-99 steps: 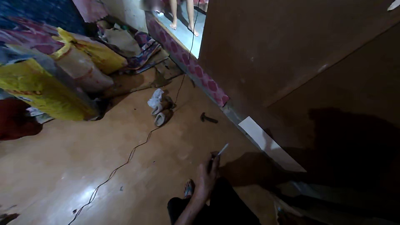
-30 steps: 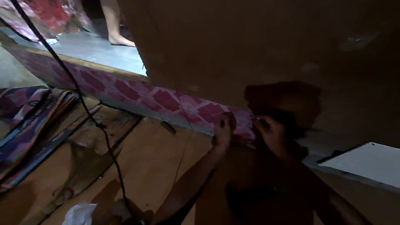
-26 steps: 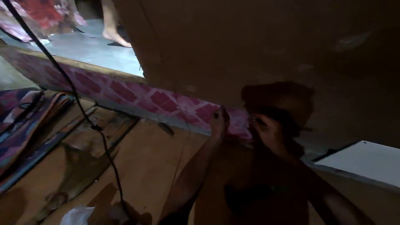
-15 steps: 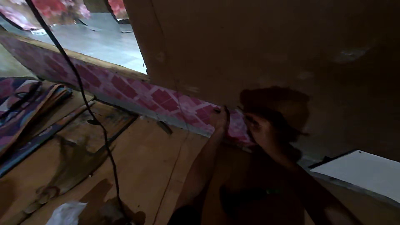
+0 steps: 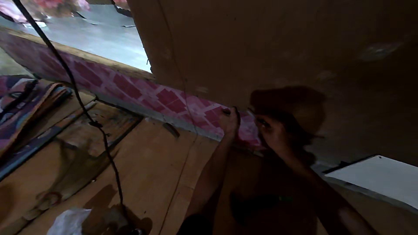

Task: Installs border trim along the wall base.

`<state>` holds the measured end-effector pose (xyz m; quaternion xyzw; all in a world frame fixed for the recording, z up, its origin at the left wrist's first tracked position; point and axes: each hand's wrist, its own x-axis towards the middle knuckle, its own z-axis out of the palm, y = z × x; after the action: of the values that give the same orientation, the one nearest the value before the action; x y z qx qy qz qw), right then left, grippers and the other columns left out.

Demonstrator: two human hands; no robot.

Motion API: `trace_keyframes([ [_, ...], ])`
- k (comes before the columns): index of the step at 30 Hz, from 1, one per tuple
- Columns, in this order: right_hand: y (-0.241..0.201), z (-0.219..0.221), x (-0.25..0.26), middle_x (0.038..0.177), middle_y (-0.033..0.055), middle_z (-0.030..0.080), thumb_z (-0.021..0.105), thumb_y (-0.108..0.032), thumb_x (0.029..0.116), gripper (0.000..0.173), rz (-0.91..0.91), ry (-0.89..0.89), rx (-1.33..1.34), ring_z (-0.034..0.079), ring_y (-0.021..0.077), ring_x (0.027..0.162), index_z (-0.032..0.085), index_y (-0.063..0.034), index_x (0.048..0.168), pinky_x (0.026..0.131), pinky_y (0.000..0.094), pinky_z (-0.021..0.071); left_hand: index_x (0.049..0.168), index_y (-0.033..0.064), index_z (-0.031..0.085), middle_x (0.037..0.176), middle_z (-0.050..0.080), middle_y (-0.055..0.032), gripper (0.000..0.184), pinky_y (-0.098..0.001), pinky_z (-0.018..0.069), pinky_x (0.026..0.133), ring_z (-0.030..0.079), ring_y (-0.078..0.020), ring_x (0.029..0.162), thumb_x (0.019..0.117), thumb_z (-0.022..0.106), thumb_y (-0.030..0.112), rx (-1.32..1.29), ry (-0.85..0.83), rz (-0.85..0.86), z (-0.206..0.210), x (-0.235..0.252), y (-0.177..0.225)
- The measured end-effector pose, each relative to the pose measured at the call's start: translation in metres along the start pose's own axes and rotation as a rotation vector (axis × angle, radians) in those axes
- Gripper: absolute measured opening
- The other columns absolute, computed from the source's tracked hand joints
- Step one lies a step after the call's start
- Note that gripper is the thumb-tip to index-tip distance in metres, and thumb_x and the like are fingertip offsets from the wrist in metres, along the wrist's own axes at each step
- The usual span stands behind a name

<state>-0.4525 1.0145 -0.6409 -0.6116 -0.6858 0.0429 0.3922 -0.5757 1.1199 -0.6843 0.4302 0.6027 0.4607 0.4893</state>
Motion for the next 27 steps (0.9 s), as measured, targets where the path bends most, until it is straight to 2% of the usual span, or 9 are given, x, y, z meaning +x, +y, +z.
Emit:
trace_keyframes([
  [3,0.003,0.002,0.0,0.107,0.019,0.073,0.062,-0.01,0.1,0.023,0.004,0.003,0.012,0.071,0.0249,0.095,0.073,0.0025,0.115,0.087,0.0368,0.0578,0.123,-0.0017,0.063,0.106,0.069,-0.0222,0.043,-0.0545,0.0519,0.089,0.067,-0.0354,0.1,0.1046,0.055,0.037,0.056,-0.017,-0.021,-0.003,0.0,0.006],
  [6,0.002,0.001,0.001,0.108,0.0198,0.073,0.062,-0.01,0.1006,0.023,0.041,-0.007,0.023,0.071,0.0251,0.094,0.072,0.0034,0.116,0.086,0.0369,0.058,0.113,-0.001,0.068,0.099,0.07,-0.0207,0.041,-0.0539,0.0527,0.085,0.068,-0.0341,0.094,0.1048,0.055,0.037,0.092,-0.031,-0.011,-0.005,0.002,0.007],
  [9,-0.002,-0.013,0.001,0.114,0.0212,0.072,0.06,-0.007,0.1011,0.025,0.136,0.008,0.037,0.071,0.0281,0.102,0.07,0.0034,0.122,0.092,0.0407,0.0566,0.109,-0.0018,0.069,0.095,0.07,-0.0196,0.041,-0.052,0.0531,0.082,0.067,-0.0318,0.088,0.1068,0.051,0.035,0.098,-0.061,0.046,-0.006,0.0,0.005],
  [12,0.012,-0.03,-0.005,0.115,0.0188,0.072,0.062,-0.006,0.1,0.025,0.165,0.075,0.055,0.071,0.0262,0.103,0.07,0.0017,0.123,0.092,0.0407,0.0563,0.109,-0.0031,0.068,0.095,0.069,-0.0197,0.041,-0.0514,0.0533,0.083,0.067,-0.031,0.088,0.1087,0.047,0.032,0.097,-0.111,0.114,-0.001,-0.01,-0.005],
  [15,0.034,-0.046,-0.015,0.118,0.0171,0.072,0.061,-0.008,0.1005,0.026,0.164,0.109,0.032,0.071,0.0249,0.105,0.07,0.0002,0.123,0.093,0.0415,0.0565,0.109,-0.0042,0.069,0.092,0.069,-0.017,0.034,-0.0437,0.0553,0.082,0.067,-0.0241,0.084,0.1082,0.05,0.025,0.048,-0.222,0.144,0.017,-0.03,-0.018],
  [17,0.045,-0.055,-0.022,0.117,0.0171,0.072,0.062,-0.009,0.1006,0.025,0.159,0.124,0.007,0.071,0.0246,0.105,0.07,0.0006,0.122,0.093,0.0411,0.0569,0.108,-0.0026,0.069,0.09,0.07,-0.0139,0.032,-0.0384,0.0581,0.078,0.068,-0.0193,0.08,0.1068,0.055,0.026,-0.008,-0.292,0.098,0.037,-0.046,-0.021],
  [20,0.055,-0.064,-0.032,0.116,0.0175,0.072,0.063,-0.012,0.101,0.027,0.211,0.11,0.012,0.071,0.0248,0.104,0.07,0.0011,0.123,0.093,0.0413,0.0566,0.12,-0.0018,0.061,0.098,0.068,-0.0168,0.038,-0.0422,0.0575,0.082,0.068,-0.0244,0.086,0.1029,0.063,0.032,-0.003,-0.302,0.002,0.059,-0.063,-0.013],
  [24,0.062,-0.067,-0.045,0.113,0.0177,0.073,0.064,-0.014,0.1004,0.026,0.23,0.14,0.061,0.071,0.0215,0.101,0.071,0.0021,0.12,0.091,0.0364,0.0578,0.131,-0.0022,0.05,0.104,0.066,-0.0202,0.055,-0.0463,0.0567,0.082,0.067,-0.0289,0.091,0.0952,0.073,0.033,-0.016,-0.141,-0.039,0.077,-0.067,-0.012],
  [27,0.064,-0.065,-0.049,0.113,0.0165,0.073,0.064,-0.014,0.1008,0.025,0.247,0.126,0.115,0.071,0.0192,0.101,0.071,0.0014,0.12,0.092,0.0351,0.0579,0.139,-0.0015,0.045,0.119,0.063,-0.0246,0.063,-0.0533,0.0532,0.092,0.064,-0.0358,0.107,0.0952,0.072,0.036,0.019,-0.08,-0.061,0.083,-0.068,-0.012],
])
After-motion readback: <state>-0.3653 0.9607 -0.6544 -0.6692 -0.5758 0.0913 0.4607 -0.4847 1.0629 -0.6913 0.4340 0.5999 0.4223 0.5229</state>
